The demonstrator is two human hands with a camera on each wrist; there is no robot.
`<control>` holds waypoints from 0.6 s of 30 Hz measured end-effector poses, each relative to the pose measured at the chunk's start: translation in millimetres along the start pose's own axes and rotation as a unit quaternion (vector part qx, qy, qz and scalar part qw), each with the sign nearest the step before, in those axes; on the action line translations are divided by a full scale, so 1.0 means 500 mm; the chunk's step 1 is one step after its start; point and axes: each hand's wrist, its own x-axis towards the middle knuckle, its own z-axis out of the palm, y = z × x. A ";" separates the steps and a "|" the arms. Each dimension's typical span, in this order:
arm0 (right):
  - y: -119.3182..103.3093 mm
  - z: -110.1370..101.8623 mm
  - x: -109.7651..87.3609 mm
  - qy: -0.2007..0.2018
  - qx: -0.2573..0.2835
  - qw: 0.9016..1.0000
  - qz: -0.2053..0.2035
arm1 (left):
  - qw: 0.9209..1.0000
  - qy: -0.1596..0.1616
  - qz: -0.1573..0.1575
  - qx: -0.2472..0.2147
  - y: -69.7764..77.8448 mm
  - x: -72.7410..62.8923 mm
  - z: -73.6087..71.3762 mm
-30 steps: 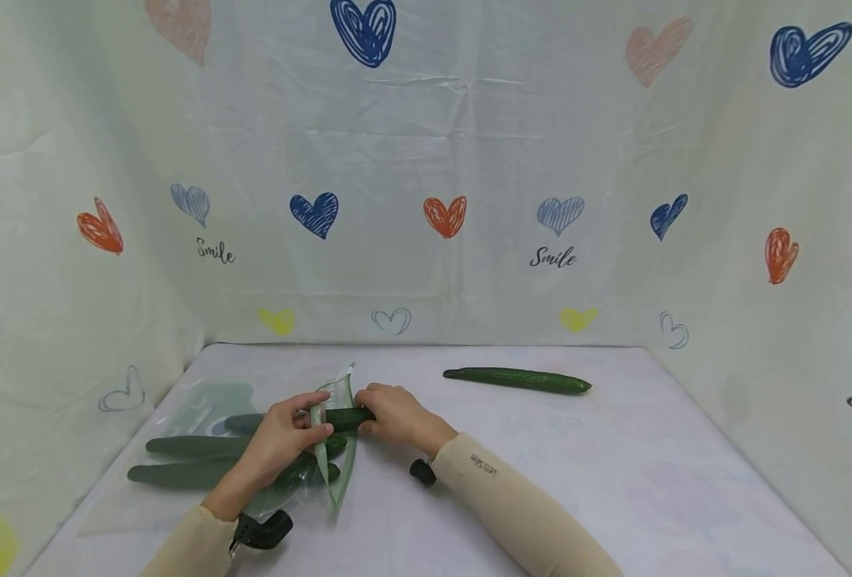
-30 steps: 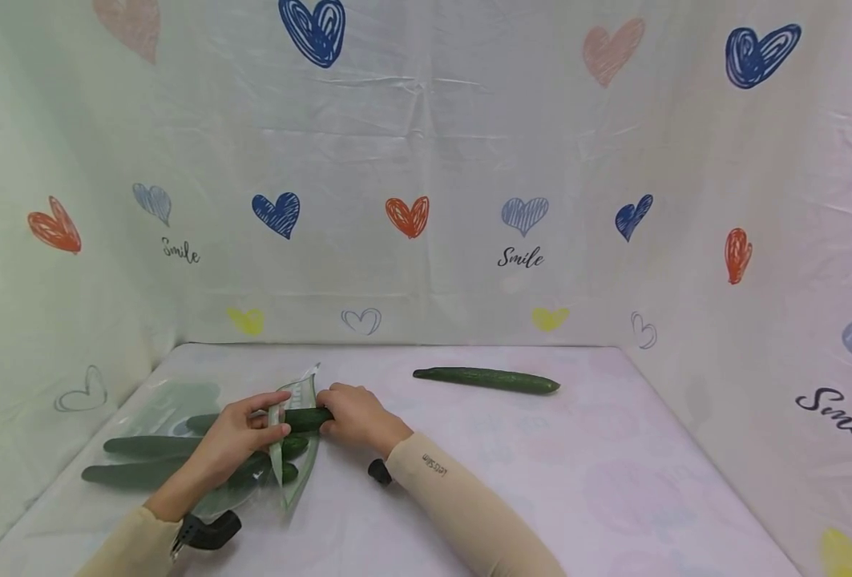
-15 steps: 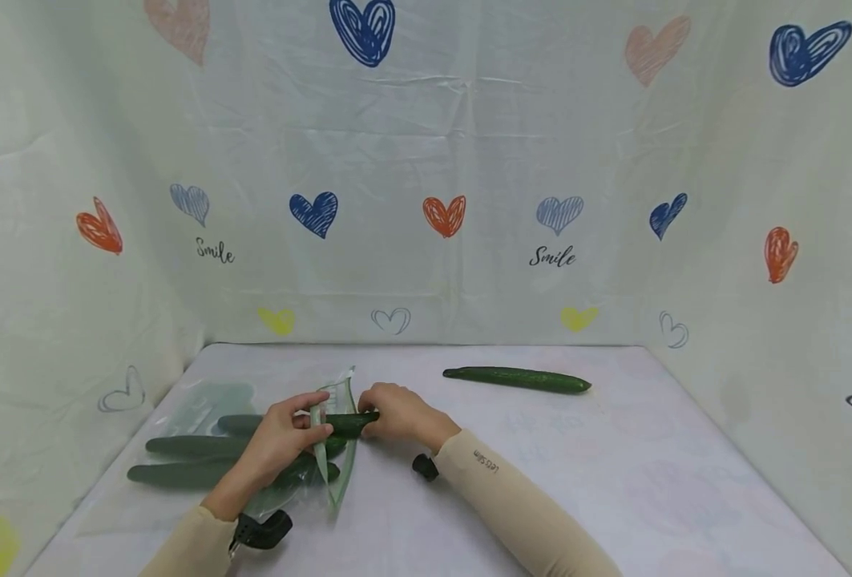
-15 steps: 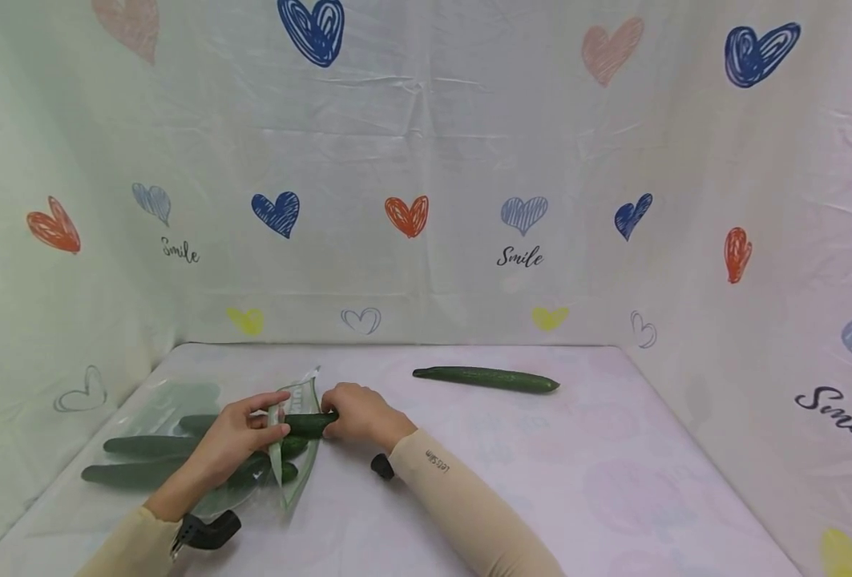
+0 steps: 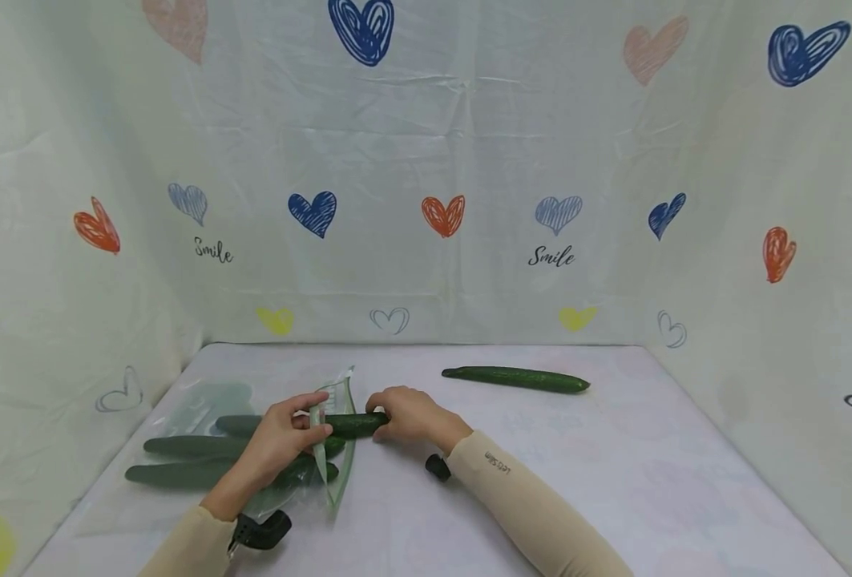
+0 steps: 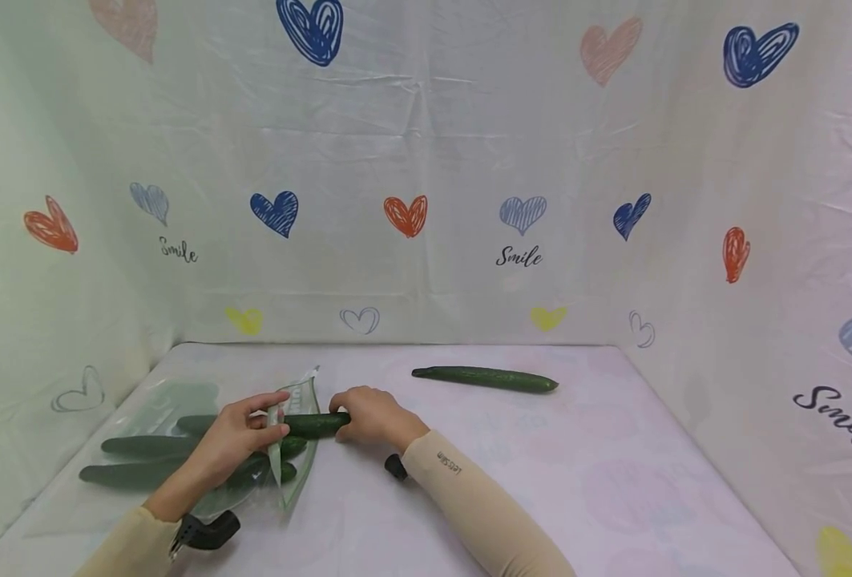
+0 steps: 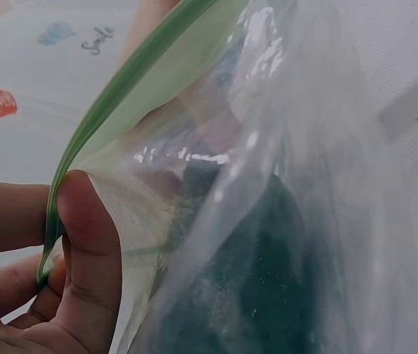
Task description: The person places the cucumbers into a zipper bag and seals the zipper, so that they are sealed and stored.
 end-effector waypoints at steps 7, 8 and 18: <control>-0.004 0.005 0.005 0.002 -0.001 1.000 -0.017 | 1.000 0.004 0.002 0.007 0.001 0.000 0.001; -0.004 0.006 0.004 0.003 -0.006 1.000 -0.016 | 1.000 0.003 0.003 0.008 0.001 -0.001 0.001; -0.007 0.001 0.002 0.048 -0.034 0.998 -0.026 | 1.000 0.003 0.012 0.000 0.004 -0.001 -0.001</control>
